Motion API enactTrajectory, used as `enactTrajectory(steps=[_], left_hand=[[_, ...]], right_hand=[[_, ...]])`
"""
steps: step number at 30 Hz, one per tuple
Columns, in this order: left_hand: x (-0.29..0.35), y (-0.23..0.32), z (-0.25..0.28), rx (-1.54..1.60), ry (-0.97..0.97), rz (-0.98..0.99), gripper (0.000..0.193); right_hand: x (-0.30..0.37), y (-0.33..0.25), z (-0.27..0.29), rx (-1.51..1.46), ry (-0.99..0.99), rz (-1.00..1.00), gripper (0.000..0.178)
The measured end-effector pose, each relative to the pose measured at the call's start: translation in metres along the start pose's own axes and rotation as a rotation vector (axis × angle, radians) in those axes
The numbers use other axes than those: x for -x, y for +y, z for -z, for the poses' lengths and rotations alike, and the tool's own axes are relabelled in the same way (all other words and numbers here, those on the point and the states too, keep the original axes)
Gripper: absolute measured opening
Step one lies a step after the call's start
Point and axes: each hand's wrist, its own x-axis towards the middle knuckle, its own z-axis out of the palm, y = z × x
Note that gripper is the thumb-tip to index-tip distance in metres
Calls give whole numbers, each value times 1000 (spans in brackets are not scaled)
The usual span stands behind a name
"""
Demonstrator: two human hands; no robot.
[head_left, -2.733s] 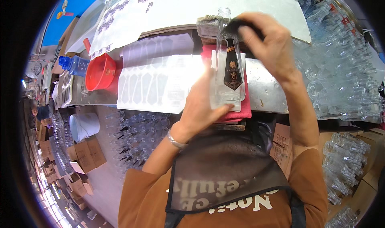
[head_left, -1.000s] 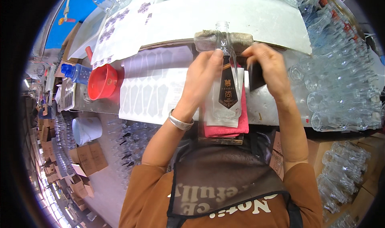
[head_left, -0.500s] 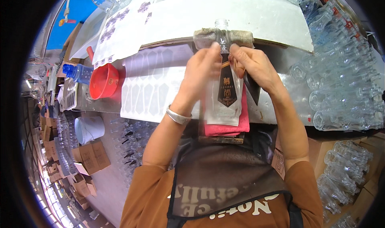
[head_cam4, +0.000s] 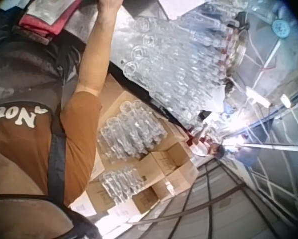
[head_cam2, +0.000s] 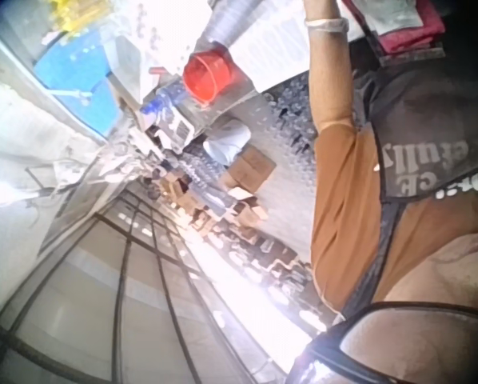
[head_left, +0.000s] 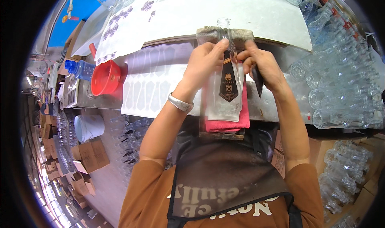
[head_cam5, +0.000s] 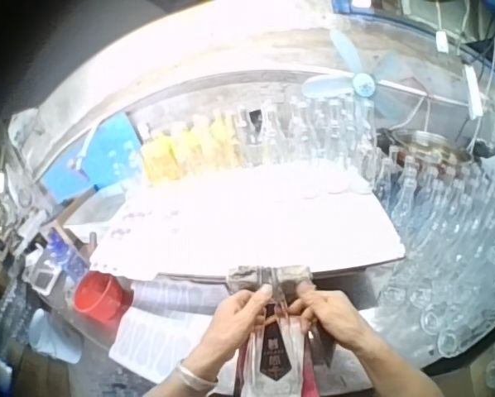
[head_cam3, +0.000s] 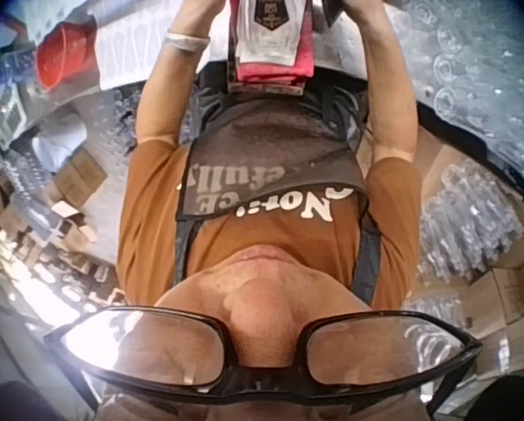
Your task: The person applies labels to clear plastic bottles one by one. They pick a bottle, place a label on it, smooth it with a black card, and set it aside. The person also handles sheets of labels and stacks them on the table.
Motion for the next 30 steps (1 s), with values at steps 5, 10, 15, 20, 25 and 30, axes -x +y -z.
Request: enactTrajectory(steps=[5,10,15,20,25,30], left_hand=[[0,-2,2,-16,-10,5,68],[12,-8,11,259,33,30,74],[49,-14,18,170,56,-109,60],[103,-49,43,-257,-104,-406,99],[105,-50,-5,-481,-46,-547,116],[97,-65,-14,-458,166,-681,106]], right_hand=[[21,29,10,-660,244,-64,42],[35,-53,-15,137,115,386,23],[10,-79,-23,788,163,933,23],[73,-73,-47,619,-418,788,30],[23,-68,-5,422,147,592,23],[100,-37,-18,422,-300,728,17]])
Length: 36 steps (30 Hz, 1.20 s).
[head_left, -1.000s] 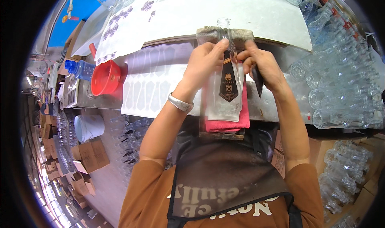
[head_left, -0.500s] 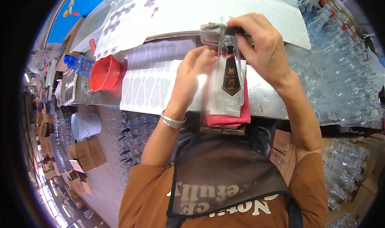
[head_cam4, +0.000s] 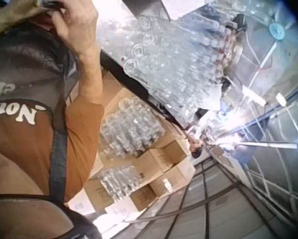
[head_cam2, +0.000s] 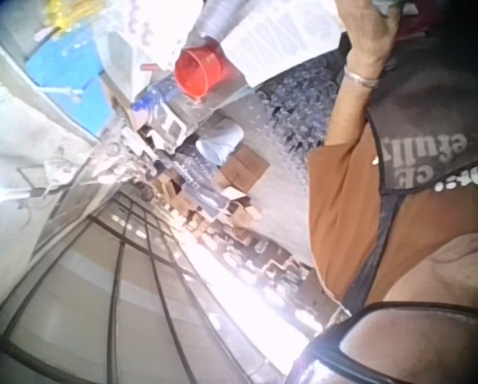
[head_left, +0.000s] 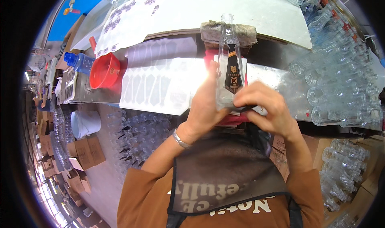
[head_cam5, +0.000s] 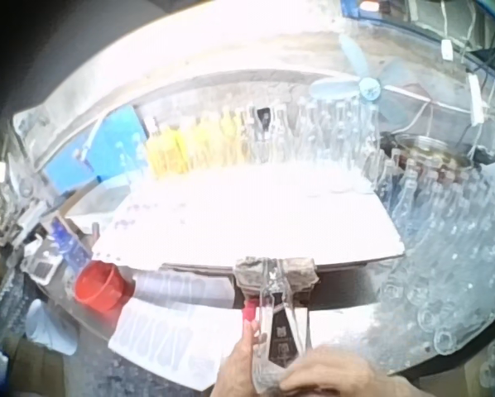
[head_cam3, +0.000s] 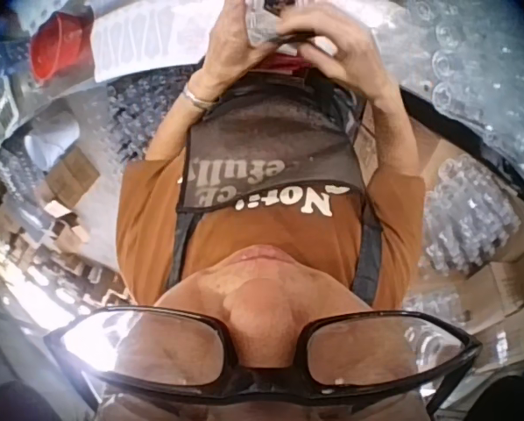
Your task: The person applies labels to clear plastic bottles one by one. They pick a bottle, place a label on it, smooth it with a black card, and set it aside. The person also handles sheets of labels and stacks them on the table.
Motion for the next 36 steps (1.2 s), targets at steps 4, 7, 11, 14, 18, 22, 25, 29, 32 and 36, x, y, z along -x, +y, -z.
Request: enactTrajectory(steps=[4,7,11,14,18,22,25,29,32,36], left_hand=[[-4,14,10,329,-53,102,103],[-20,22,11,740,-169,259,120],[-13,13,14,274,-66,111,106],[-4,3,14,-11,-34,-44,91],[5,-12,6,-51,-58,-28,95],[7,-14,9,-56,-102,-4,97],[9,-15,22,-1,-141,8,104],[-40,-55,87,-154,83,-23,88],[-111,-110,153,-470,349,14,74],[-176,-209,235,-924,330,291,77]], right_hand=[[19,0,3,-535,321,-577,22],[35,71,-13,-718,327,-764,52],[8,21,-14,-695,197,-774,44],[14,13,-19,-180,260,-611,39],[10,-3,-19,158,223,-600,33],[11,-1,-23,161,235,-631,30],[16,7,-18,132,245,-697,28],[42,29,2,65,424,-793,30],[37,27,13,86,410,-881,29],[28,34,10,44,422,-844,28]])
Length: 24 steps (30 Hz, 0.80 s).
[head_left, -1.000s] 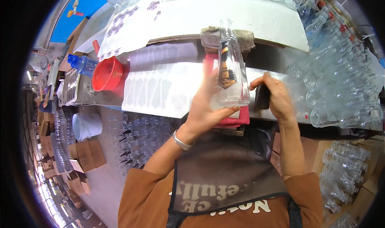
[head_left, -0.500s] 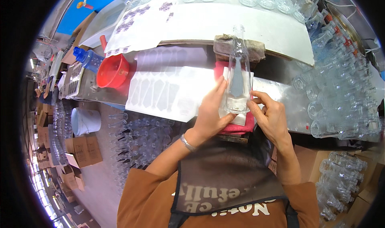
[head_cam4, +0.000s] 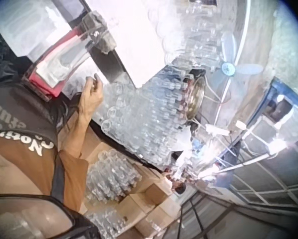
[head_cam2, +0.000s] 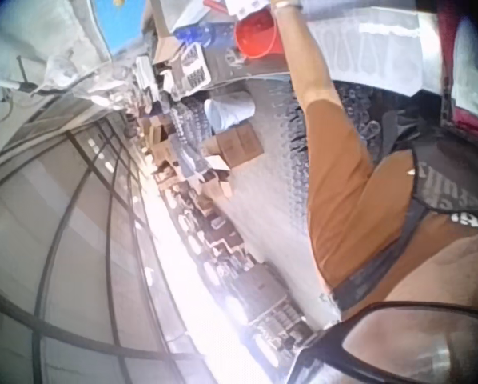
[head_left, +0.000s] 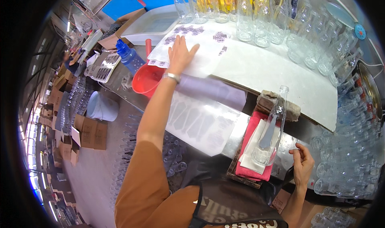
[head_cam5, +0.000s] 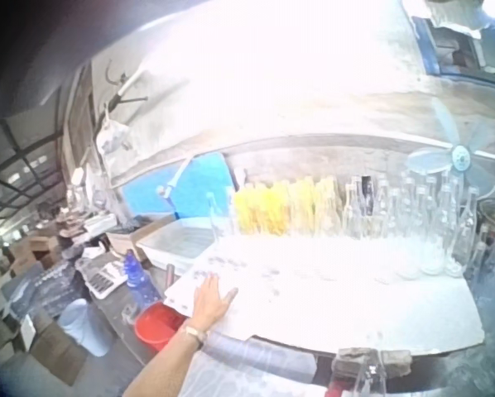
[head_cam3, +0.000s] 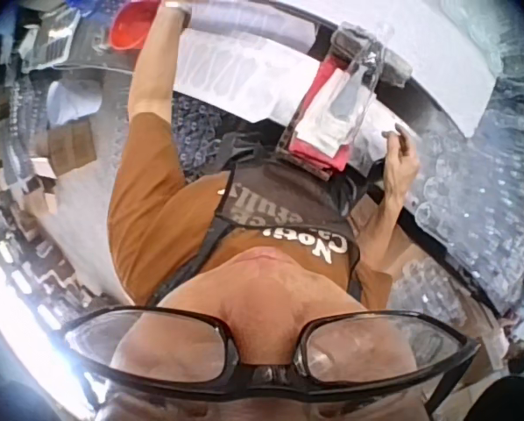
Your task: The person applies labels to clear plastic bottles one by one. They pick a bottle, place a label on it, smooth it with a black card, and set it aside. The person also handles sheets of labels and stacks them on the table.
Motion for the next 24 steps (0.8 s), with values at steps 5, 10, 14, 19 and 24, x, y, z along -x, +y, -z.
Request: enactTrajectory(steps=[5,10,14,19,24], left_hand=[[-22,-5,1,-122,-349,142,69],[57,63,41,-37,-290,-207,61],[50,27,30,61,89,-290,59],[4,-15,19,-19,-331,-59,68],[44,0,17,-33,-182,-253,61]], right_hand=[[-5,7,0,41,18,55,27],[-1,9,4,96,52,60,28],[2,0,4,97,22,90,28],[8,-6,-7,50,50,195,26],[18,10,-3,66,65,157,28]])
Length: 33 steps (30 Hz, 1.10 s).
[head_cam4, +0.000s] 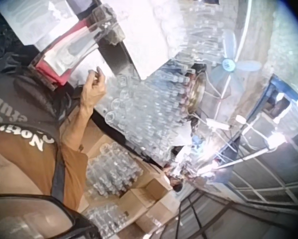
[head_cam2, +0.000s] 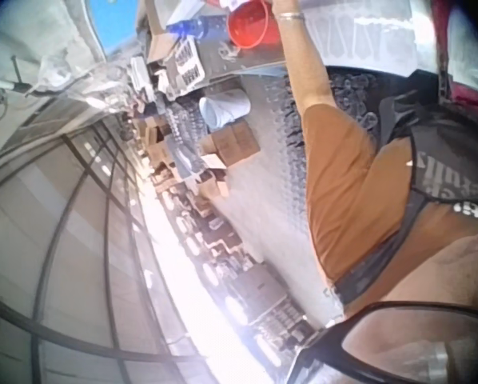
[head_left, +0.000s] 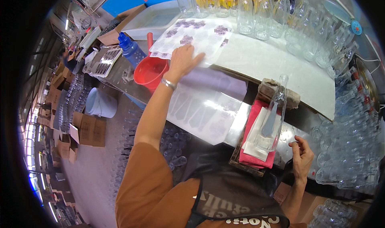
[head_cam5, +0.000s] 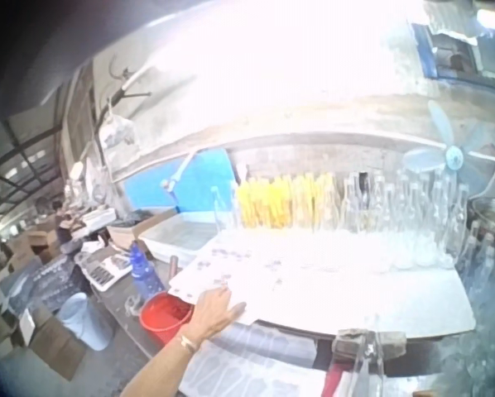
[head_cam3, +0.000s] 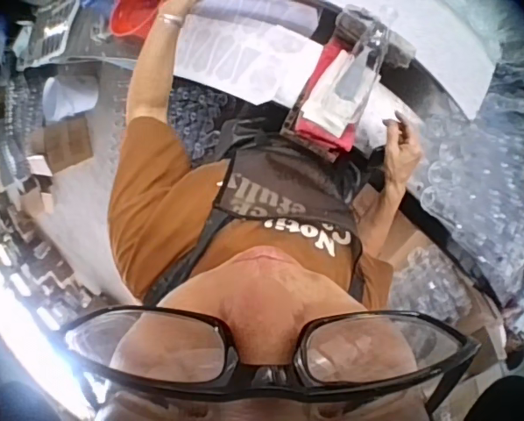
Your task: The person applies labels to clear plastic bottles one by one. They pick a bottle, place a label on it, smooth it with a black card, and set it aside. The person also handles sheets of labels and stacks them on the table.
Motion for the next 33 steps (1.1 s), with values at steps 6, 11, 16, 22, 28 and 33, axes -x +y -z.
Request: enactTrajectory(steps=[6,11,16,22,28,33], left_hand=[[19,13,17,81,147,-34,66],[-6,-32,-9,-30,168,157,68],[18,-103,9,-75,209,570,38],[66,-205,-23,-112,-258,637,37],[1,-69,19,200,400,192,47],[-4,-30,-10,86,20,54,66]], right_hand=[[-1,5,3,12,2,13,28],[-11,-14,-7,59,-57,14,28],[3,29,7,9,12,-67,28],[-16,6,-2,96,-41,-43,28],[-20,5,-11,114,-60,-32,27],[-18,6,-8,133,-34,-8,26]])
